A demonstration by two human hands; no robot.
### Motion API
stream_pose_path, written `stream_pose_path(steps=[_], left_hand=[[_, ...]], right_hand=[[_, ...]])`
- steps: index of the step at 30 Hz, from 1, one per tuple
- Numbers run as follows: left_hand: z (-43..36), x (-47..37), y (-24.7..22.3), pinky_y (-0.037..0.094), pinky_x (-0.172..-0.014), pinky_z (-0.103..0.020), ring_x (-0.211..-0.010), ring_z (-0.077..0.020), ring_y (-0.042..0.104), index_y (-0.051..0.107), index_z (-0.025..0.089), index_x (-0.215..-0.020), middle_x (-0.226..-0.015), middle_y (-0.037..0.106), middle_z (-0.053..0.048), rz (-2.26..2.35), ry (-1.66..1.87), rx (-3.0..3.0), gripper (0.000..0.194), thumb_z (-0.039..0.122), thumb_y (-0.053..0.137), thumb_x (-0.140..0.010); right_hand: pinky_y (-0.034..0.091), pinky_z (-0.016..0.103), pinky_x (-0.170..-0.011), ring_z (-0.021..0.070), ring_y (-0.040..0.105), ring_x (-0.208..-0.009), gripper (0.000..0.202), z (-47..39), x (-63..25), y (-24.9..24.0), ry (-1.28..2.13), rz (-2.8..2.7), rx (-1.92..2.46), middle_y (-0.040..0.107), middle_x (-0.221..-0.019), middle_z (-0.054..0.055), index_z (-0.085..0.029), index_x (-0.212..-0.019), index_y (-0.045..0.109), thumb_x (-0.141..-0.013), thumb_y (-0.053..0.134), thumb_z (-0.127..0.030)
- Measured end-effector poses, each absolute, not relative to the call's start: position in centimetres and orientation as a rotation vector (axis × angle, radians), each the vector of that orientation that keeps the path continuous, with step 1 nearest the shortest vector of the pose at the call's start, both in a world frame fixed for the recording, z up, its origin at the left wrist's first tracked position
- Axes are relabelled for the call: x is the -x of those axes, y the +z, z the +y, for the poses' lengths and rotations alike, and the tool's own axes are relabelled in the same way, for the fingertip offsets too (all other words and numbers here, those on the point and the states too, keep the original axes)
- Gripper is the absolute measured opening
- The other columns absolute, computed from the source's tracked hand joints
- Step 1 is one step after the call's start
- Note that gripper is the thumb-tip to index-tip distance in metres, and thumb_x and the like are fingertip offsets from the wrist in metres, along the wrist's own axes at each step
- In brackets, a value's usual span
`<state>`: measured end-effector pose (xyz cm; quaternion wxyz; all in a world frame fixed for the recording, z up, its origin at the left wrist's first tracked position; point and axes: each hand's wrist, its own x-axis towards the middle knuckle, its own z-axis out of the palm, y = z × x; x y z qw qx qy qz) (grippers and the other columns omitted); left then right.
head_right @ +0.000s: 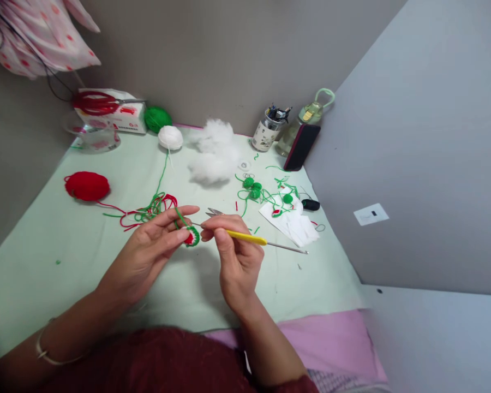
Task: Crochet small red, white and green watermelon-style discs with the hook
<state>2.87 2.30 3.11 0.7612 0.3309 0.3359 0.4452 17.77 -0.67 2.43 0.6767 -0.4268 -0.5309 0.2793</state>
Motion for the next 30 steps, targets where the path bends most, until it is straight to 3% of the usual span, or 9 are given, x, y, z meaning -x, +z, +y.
stream_pose_path(steps=[6, 10, 15, 17, 30], left_hand=[[2.32, -2.70, 3.39, 0.048, -0.088, -0.029, -0.086, -0.0140, 0.062, 0.077, 0.027, -0.123, -0.090, 0.072, 0.001, 0.713, 0.977, -0.711, 0.040, 0.023, 0.085, -0.084], [2.47, -2.61, 3.38, 0.047, -0.084, -0.028, -0.082, -0.0139, 0.060, 0.077, 0.025, -0.123, -0.085, 0.069, 0.001, 0.730, 0.975, -0.725, 0.040, 0.023, 0.084, -0.083], [2.58, -2.88, 3.55, 0.046, -0.076, -0.028, -0.077, -0.0139, 0.058, 0.077, 0.021, -0.090, -0.080, 0.066, 0.002, 0.742, 1.024, -0.737, 0.014, 0.022, 0.086, -0.079], [2.58, -2.93, 3.65, 0.045, -0.075, -0.029, -0.076, -0.0144, 0.058, 0.074, 0.021, -0.084, -0.079, 0.064, 0.002, 0.766, 1.028, -0.750, 0.012, 0.021, 0.085, -0.079], [2.54, -2.79, 3.54, 0.045, -0.075, -0.029, -0.075, -0.0143, 0.058, 0.074, 0.021, -0.081, -0.077, 0.066, 0.002, 0.770, 1.020, -0.782, 0.012, 0.022, 0.085, -0.079]], right_hand=[[0.062, 0.034, -0.069, 0.0147, 0.071, -0.077, 0.019, -0.92, -17.78, 2.54, 0.688, -1.118, 0.934, 0.074, -0.096, 0.003, -0.025, -0.102, 0.078, -0.104, 0.058, -0.025], [0.061, 0.034, -0.070, 0.0158, 0.071, -0.079, 0.020, -1.03, -17.87, 2.76, 0.680, -1.145, 0.914, 0.073, -0.089, 0.002, -0.025, -0.100, 0.077, -0.105, 0.057, -0.027], [0.059, 0.037, -0.072, 0.0177, 0.069, -0.079, 0.020, -0.99, -17.90, 2.69, 0.640, -1.190, 0.938, 0.073, -0.085, 0.002, -0.025, -0.100, 0.076, -0.105, 0.057, -0.027], [0.059, 0.037, -0.072, 0.0176, 0.069, -0.079, 0.020, -0.99, -17.88, 2.70, 0.647, -1.186, 0.940, 0.073, -0.084, 0.002, -0.026, -0.100, 0.076, -0.105, 0.056, -0.027], [0.059, 0.038, -0.074, 0.0174, 0.071, -0.078, 0.019, -1.05, -17.91, 2.55, 0.636, -1.183, 0.974, 0.074, -0.086, 0.002, -0.025, -0.100, 0.076, -0.104, 0.058, -0.028]])
